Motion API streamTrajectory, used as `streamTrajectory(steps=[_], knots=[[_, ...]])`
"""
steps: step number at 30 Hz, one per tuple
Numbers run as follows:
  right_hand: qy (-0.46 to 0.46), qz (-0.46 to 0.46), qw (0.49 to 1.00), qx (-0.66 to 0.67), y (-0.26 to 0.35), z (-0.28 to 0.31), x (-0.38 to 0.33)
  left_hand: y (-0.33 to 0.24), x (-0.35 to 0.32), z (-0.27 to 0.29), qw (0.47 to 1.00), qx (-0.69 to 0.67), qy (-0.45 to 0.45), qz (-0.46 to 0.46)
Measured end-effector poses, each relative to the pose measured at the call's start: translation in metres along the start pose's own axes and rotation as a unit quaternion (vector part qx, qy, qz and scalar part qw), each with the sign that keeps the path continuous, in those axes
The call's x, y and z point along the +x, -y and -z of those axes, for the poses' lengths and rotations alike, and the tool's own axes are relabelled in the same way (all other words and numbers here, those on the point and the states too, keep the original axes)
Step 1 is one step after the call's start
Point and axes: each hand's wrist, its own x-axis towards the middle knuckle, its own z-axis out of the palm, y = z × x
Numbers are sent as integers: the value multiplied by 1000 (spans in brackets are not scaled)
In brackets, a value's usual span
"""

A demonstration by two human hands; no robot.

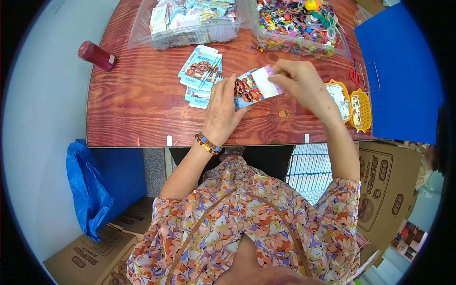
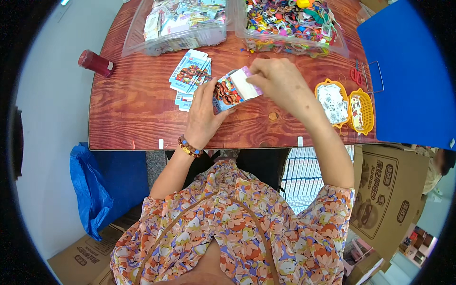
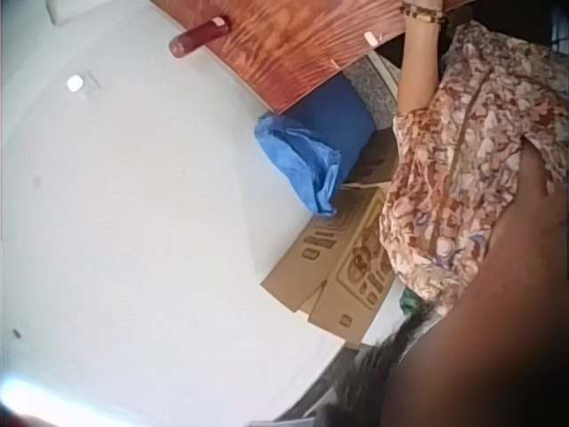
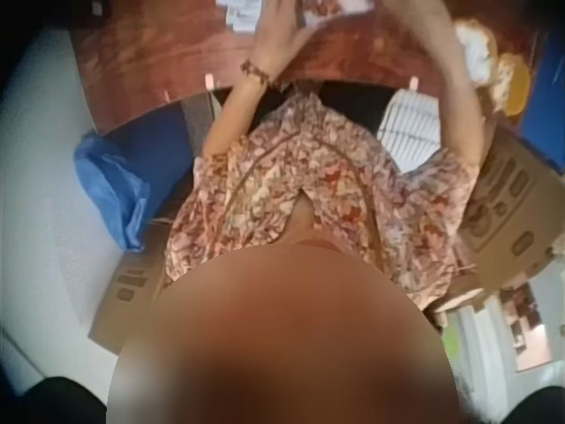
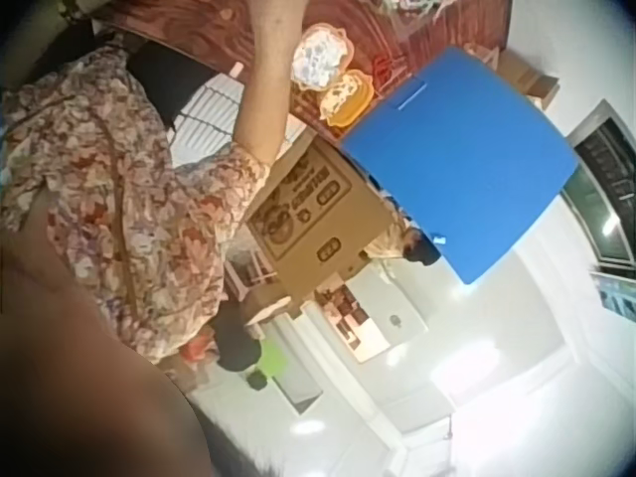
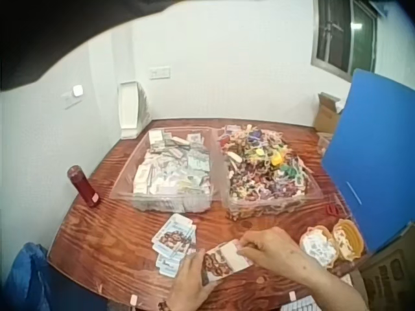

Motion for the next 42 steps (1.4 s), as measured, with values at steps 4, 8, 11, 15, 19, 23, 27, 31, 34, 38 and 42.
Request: streamTrajectory(steps=[4, 8, 11, 15, 19, 23, 27, 31, 34, 38, 42], knots=[[-29, 32, 987, -152, 7, -10, -10, -4, 0, -3, 1000, 6, 12, 9], [-102, 59, 992, -43, -11, -5, -12, 0, 0, -6, 1000, 29, 7, 10], [-39, 82, 996, -11, -22, -21, -7, 6, 2, -13, 999, 27, 18, 10], [-40, 103, 991, -70, -32, -38, -12, 8, 10, -21, 999, 5, 41, 19], [-107, 74, 991, 7, -43, -36, -9, 10, 14, -21, 998, 10, 44, 39], [-93, 84, 990, 71, -45, -42, -13, 9, 22, -22, 998, 22, 42, 35], [-57, 58, 996, 48, -65, -48, -12, 21, 27, -25, 997, 49, 61, 23], [-77, 67, 989, 112, -58, -37, -11, 21, 36, -26, 999, -4, 47, 25], [-96, 37, 979, 177, -54, -36, -9, 23, 38, -27, 997, -28, 58, 42], [-109, 114, 987, 5, -68, -54, -11, 18, 41, -32, 997, -43, 65, 21], [-84, 63, 990, 98, -63, -19, 7, 25, 35, -32, 997, -29, 60, 28]])
